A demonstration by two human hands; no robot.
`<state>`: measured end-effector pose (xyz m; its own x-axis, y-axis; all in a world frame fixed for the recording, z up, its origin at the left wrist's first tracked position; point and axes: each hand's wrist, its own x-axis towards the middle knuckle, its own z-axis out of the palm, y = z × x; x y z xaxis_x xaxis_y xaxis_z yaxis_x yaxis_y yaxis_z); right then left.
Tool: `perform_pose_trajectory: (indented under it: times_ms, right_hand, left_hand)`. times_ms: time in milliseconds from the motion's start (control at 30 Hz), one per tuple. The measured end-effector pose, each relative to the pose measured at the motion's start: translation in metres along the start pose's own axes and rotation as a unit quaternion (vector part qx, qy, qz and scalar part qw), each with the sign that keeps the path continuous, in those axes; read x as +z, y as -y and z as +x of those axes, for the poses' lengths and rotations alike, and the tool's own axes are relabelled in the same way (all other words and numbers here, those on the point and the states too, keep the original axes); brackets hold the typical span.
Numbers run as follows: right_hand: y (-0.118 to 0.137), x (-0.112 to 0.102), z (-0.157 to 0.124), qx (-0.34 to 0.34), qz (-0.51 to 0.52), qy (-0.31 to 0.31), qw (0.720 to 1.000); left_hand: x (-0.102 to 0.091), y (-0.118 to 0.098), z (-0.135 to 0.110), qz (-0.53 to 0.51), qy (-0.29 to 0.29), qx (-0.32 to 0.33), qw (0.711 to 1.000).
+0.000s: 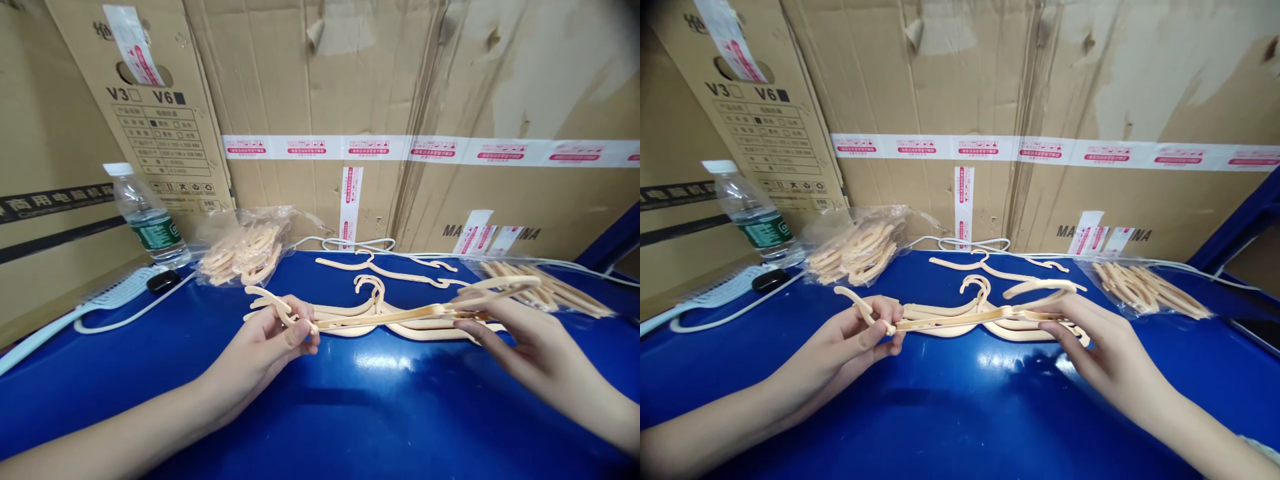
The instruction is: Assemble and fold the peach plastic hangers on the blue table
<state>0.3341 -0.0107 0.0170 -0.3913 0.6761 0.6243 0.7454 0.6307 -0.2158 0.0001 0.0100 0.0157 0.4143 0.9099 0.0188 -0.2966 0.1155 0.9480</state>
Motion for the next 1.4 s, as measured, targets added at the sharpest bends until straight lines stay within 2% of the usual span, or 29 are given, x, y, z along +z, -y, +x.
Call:
perform_pose_trajectory:
  times_ms: [233,567,900,1200,1400]
  right_hand:
    - [0.009,-0.002,0.003,-0.035,-0.017,-0.034,0.999]
    - [0.01,-0.003,0.0,-0.04,0.002,-0.009,0.999]
    - [0.002,0.003,-0.009,-0.011,0.021,-0.01,1.0]
    - [0.011,0.006,-0.01,-0.005,0.039,-0.022,0.999]
    - [0.018,0.012,-0.015,0.05,0.049,-0.015,0.997]
  left_hand:
    - [0.002,-0.001,-0.002,-0.029,0.034,-0.016,0.999]
    - [0.005,-0.003,-0.005,-0.045,-0.003,-0.019,0.999]
    - [0.004,-0.001,-0.006,-0.07,-0.001,-0.027,0.997]
    - [0.003,-0.001,-0.005,-0.055,-0.044,-0.027,0.997]
    - [0.005,0.001,-0.006,-0.03,-0.088,-0.016,0.996]
